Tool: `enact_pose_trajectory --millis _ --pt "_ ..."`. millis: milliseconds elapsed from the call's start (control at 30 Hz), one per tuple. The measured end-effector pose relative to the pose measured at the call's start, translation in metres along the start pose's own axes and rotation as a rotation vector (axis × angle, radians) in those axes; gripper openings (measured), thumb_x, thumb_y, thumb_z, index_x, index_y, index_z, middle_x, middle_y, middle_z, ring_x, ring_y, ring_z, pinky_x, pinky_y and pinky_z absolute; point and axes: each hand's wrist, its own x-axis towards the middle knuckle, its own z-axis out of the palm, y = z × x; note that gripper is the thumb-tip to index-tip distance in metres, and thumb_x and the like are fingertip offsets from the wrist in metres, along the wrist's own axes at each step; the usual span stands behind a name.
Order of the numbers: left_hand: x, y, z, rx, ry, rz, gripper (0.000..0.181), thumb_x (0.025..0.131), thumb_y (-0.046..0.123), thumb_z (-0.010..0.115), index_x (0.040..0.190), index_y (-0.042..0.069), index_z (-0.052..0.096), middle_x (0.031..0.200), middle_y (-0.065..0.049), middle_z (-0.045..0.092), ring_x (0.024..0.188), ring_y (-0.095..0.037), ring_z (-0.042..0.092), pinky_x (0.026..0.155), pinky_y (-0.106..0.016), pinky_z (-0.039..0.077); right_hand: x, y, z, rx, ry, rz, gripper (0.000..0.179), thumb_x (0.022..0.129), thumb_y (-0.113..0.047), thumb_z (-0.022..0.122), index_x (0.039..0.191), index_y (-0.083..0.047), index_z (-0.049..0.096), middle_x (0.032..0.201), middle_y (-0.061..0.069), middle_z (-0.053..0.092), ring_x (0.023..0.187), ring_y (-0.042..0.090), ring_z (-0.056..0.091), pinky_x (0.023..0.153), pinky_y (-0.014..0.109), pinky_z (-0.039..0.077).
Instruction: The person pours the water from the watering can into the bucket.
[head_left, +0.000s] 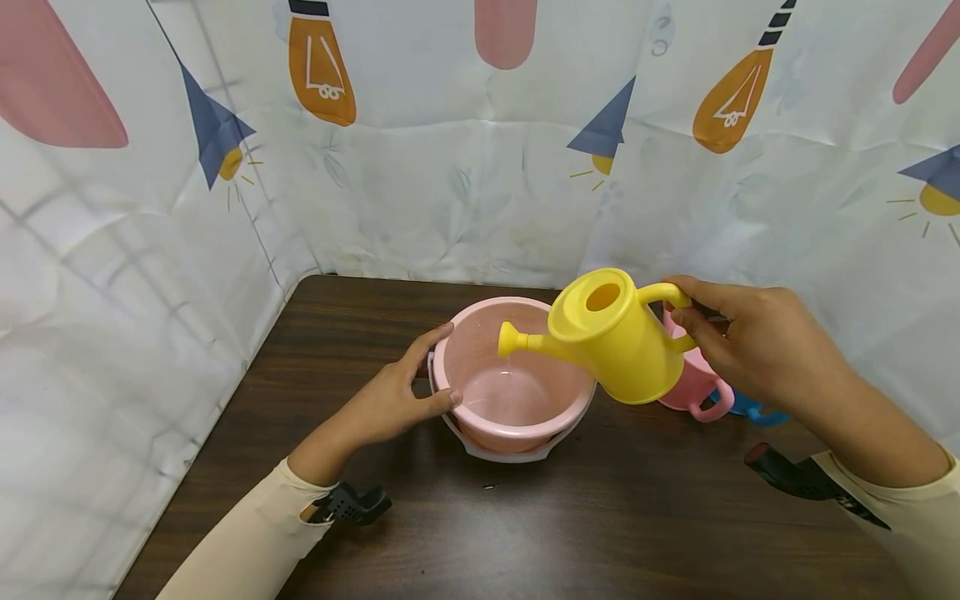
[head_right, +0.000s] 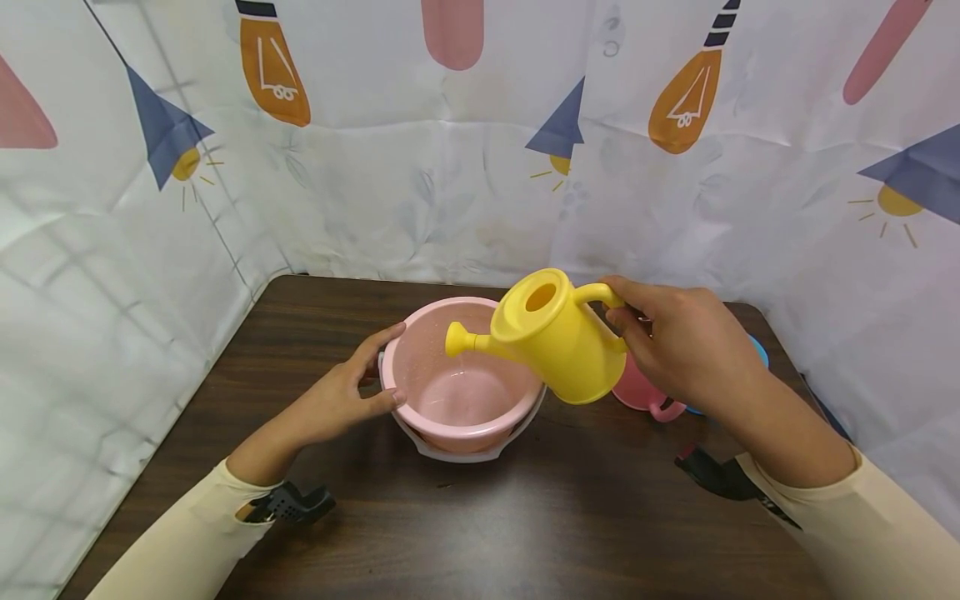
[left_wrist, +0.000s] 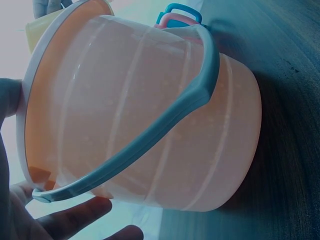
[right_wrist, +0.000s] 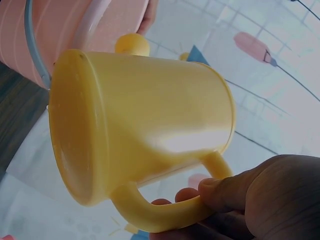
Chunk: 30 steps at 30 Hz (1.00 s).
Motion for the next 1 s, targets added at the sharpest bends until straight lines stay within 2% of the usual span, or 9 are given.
enact_pose_trajectory --millis 367,667,1000 --pt "-0.0003 0.0005 0.0 0.009 -0.004 -0.012 0.089 0.091 0.049 0.072 0.162 0.039 0.02 0.139 -0.015 0.06 0.127 -0.029 0.057 0.102 -0.056 0.043 0.0 -0.0015 -0.0003 0.002 -0.01 0.01 0.038 0.092 -0.004 0.075 0.129 -0.009 0.072 0.091 0.006 0.075 0.062 0.015 0.061 0.048 0.026 0.043" --pt "0.0002 -0.0007 0.0006 0.01 -0.007 -0.011 0.089 0.091 0.051 0.07 0.162 0.04 0.019 0.141 -0.014 0.059 0.128 -0.029 0.057 0.101 -0.057 0.043 0.0002 -0.001 -0.0005 -0.001 -0.007 0.005 0.038 0.091 -0.003 0.075 0.129 -0.009 0.072 0.091 0.006 0.076 0.066 0.019 0.067 0.051 0.027 0.048" --pt "-0.0002 -0.0022 0.0004 0.011 -0.004 -0.007 0.089 0.091 0.051 0.071 0.162 0.041 0.019 0.141 -0.013 0.06 0.127 -0.028 0.057 0.101 -0.056 0.044 0.0015 -0.002 0.0002 -0.006 -0.007 0.001 0.038 0.091 -0.003 0.075 0.128 -0.009 0.072 0.091 0.005 0.076 0.067 0.019 0.067 0.05 0.027 0.046"
